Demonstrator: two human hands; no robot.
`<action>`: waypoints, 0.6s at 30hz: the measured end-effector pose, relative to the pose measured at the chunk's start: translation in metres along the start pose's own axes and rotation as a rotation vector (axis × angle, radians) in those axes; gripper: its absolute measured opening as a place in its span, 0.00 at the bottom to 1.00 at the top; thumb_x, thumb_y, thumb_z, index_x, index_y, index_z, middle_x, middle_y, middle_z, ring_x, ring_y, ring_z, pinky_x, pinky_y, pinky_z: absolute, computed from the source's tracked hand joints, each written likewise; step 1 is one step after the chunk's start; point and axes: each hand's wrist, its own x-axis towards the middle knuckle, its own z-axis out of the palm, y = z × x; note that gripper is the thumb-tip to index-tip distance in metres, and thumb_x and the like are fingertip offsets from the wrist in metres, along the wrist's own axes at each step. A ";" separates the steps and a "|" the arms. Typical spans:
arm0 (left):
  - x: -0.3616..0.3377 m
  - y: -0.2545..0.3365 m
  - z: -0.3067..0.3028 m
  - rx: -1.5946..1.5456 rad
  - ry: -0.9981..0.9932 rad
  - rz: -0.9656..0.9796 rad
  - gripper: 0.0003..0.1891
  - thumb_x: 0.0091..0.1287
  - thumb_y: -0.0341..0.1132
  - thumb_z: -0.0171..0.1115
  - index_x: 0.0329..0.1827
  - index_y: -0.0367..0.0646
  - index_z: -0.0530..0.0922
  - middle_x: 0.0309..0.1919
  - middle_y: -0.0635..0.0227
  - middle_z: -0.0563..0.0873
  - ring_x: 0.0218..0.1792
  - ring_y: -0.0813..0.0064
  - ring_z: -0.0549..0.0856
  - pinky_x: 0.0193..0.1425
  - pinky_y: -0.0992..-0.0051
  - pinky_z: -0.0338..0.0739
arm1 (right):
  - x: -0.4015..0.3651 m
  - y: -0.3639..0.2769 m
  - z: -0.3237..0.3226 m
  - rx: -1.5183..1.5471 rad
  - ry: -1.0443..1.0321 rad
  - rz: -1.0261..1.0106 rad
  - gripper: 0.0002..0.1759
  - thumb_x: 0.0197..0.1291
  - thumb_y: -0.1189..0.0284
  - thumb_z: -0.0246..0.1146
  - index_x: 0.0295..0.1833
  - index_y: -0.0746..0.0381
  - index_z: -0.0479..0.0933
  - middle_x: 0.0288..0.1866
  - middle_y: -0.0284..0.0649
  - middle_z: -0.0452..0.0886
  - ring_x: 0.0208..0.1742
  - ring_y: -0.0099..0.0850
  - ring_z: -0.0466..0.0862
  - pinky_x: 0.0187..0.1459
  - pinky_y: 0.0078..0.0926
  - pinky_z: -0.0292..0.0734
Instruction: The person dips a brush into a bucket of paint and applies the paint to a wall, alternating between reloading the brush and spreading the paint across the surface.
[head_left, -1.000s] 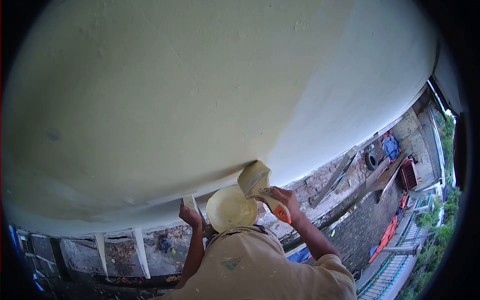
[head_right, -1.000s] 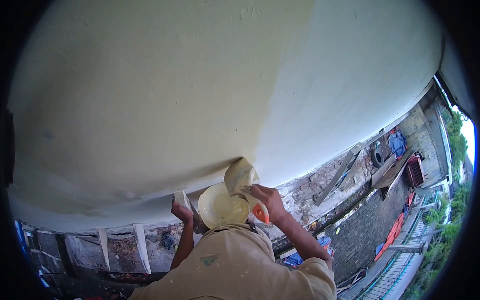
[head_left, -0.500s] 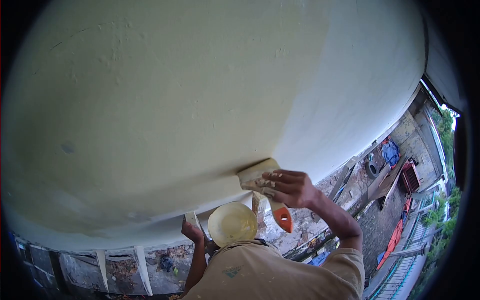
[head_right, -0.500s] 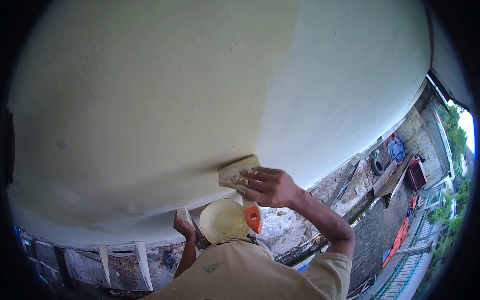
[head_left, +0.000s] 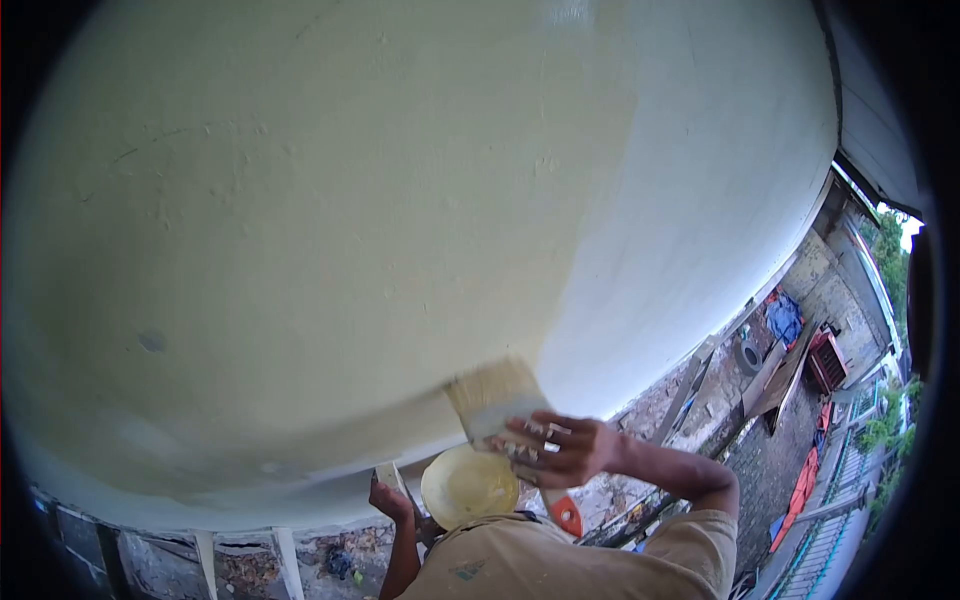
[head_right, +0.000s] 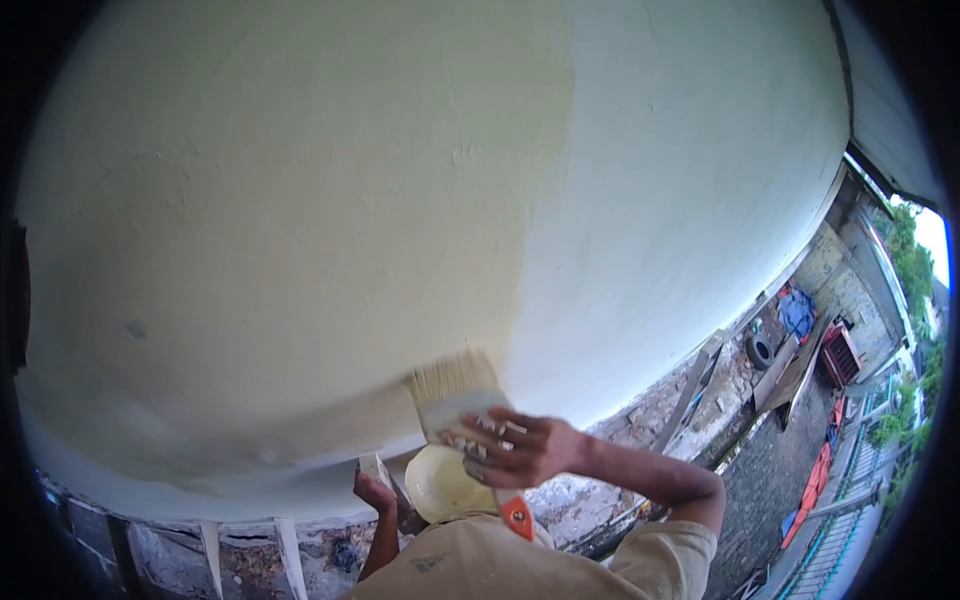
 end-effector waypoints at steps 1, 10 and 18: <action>0.005 0.008 0.000 0.021 0.035 0.003 0.26 0.70 0.46 0.33 0.38 0.33 0.77 0.33 0.48 0.80 0.36 0.45 0.77 0.42 0.55 0.68 | -0.006 -0.002 0.002 0.136 -0.082 0.020 0.09 0.59 0.65 0.57 0.44 0.53 0.73 0.50 0.37 0.81 0.53 0.37 0.80 0.52 0.30 0.78; 0.011 0.015 -0.004 -0.149 -0.035 -0.029 0.25 0.69 0.47 0.35 0.34 0.34 0.76 0.30 0.48 0.79 0.33 0.45 0.76 0.36 0.55 0.67 | 0.072 0.103 -0.084 0.346 0.124 0.240 0.17 0.40 0.70 0.68 0.37 0.60 0.70 0.29 0.40 0.78 0.26 0.39 0.81 0.26 0.32 0.76; 0.008 0.023 -0.010 -0.074 -0.105 -0.151 0.26 0.71 0.45 0.32 0.43 0.33 0.77 0.39 0.49 0.81 0.44 0.49 0.76 0.51 0.59 0.64 | 0.167 0.176 -0.209 -0.284 0.706 -0.097 0.11 0.52 0.73 0.63 0.41 0.65 0.76 0.40 0.40 0.82 0.36 0.31 0.82 0.38 0.23 0.78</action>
